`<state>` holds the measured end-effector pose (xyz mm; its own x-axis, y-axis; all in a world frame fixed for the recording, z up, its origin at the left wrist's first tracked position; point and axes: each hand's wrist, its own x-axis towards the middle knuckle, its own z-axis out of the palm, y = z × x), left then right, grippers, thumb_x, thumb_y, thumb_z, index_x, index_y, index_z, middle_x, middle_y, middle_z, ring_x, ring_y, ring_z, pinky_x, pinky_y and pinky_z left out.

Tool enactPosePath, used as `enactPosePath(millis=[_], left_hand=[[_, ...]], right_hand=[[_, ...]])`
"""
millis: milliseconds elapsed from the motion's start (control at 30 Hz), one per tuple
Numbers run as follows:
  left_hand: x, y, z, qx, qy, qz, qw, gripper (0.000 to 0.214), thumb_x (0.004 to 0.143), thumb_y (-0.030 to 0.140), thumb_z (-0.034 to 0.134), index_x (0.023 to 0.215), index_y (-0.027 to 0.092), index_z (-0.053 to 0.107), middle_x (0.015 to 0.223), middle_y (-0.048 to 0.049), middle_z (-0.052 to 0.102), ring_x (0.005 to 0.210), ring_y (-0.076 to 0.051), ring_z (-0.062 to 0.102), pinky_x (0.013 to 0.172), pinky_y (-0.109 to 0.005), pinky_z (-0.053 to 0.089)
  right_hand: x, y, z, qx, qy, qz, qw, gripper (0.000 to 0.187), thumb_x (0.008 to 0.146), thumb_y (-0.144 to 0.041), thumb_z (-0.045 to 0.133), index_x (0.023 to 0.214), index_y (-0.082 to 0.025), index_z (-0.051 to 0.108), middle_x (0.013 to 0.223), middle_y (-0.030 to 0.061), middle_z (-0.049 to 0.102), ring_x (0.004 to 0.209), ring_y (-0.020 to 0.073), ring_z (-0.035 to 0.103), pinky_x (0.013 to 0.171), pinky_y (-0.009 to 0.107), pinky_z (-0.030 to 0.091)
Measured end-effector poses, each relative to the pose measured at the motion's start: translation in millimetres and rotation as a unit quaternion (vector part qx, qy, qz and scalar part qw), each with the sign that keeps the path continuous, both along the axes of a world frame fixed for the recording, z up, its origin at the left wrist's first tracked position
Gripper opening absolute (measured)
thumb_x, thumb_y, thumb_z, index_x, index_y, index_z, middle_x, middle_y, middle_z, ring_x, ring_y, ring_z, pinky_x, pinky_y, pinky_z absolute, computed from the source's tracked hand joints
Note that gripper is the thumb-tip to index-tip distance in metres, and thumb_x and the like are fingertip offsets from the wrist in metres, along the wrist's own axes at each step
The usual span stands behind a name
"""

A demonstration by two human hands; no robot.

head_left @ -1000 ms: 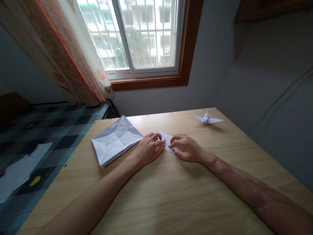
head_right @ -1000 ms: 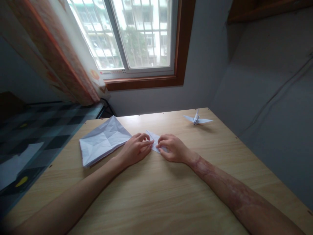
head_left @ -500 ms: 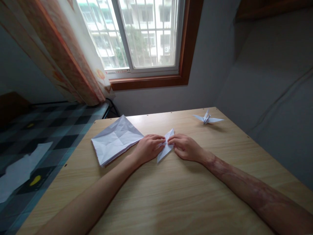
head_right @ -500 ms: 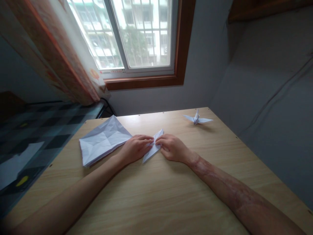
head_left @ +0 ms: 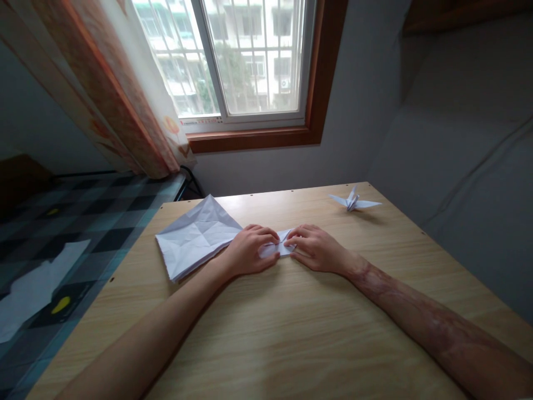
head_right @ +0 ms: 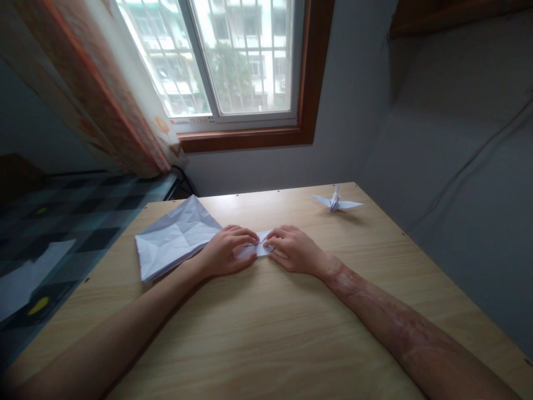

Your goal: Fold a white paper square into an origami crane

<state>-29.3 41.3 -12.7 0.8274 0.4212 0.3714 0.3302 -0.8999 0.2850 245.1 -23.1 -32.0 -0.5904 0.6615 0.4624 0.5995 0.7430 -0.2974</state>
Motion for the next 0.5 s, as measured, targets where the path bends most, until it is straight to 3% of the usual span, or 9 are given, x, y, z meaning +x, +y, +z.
enactPosePath(millis=[133,267,500], left_hand=[[-2,1,1.5,0.012,0.021,0.000,1.000,0.024,0.099,0.042,0.077,0.117,0.027,0.080,0.122,-0.0056,0.083,0.110,-0.025,0.079,0.110,-0.044,0.054],[-7,10,-1.4,-0.014,0.018,-0.033,0.999,0.026,0.102,0.038,0.074,0.126,0.028,0.079,0.130,-0.0077,0.082,0.118,-0.025,0.078,0.110,-0.041,0.056],[-13,20,-1.7,-0.027,0.027,-0.069,0.997,0.029,0.105,0.035,0.071,0.132,0.029,0.078,0.137,-0.0071,0.079,0.124,-0.025,0.077,0.110,-0.040,0.055]], right_hand=[[-2,0,-3.1,0.021,0.006,-0.012,1.000,0.020,0.102,-0.029,0.074,0.122,-0.028,0.075,0.124,0.0100,0.077,0.113,0.0295,0.070,0.105,0.050,0.055],[-3,0,-3.2,0.045,0.018,-0.014,0.999,0.017,0.101,-0.030,0.076,0.117,-0.028,0.076,0.141,0.0107,0.073,0.128,0.0319,0.066,0.116,0.056,0.051],[-3,2,-5.6,0.020,0.009,-0.006,1.000,0.013,0.107,-0.031,0.070,0.118,-0.027,0.076,0.128,0.0086,0.081,0.114,0.0276,0.075,0.103,0.047,0.057]])
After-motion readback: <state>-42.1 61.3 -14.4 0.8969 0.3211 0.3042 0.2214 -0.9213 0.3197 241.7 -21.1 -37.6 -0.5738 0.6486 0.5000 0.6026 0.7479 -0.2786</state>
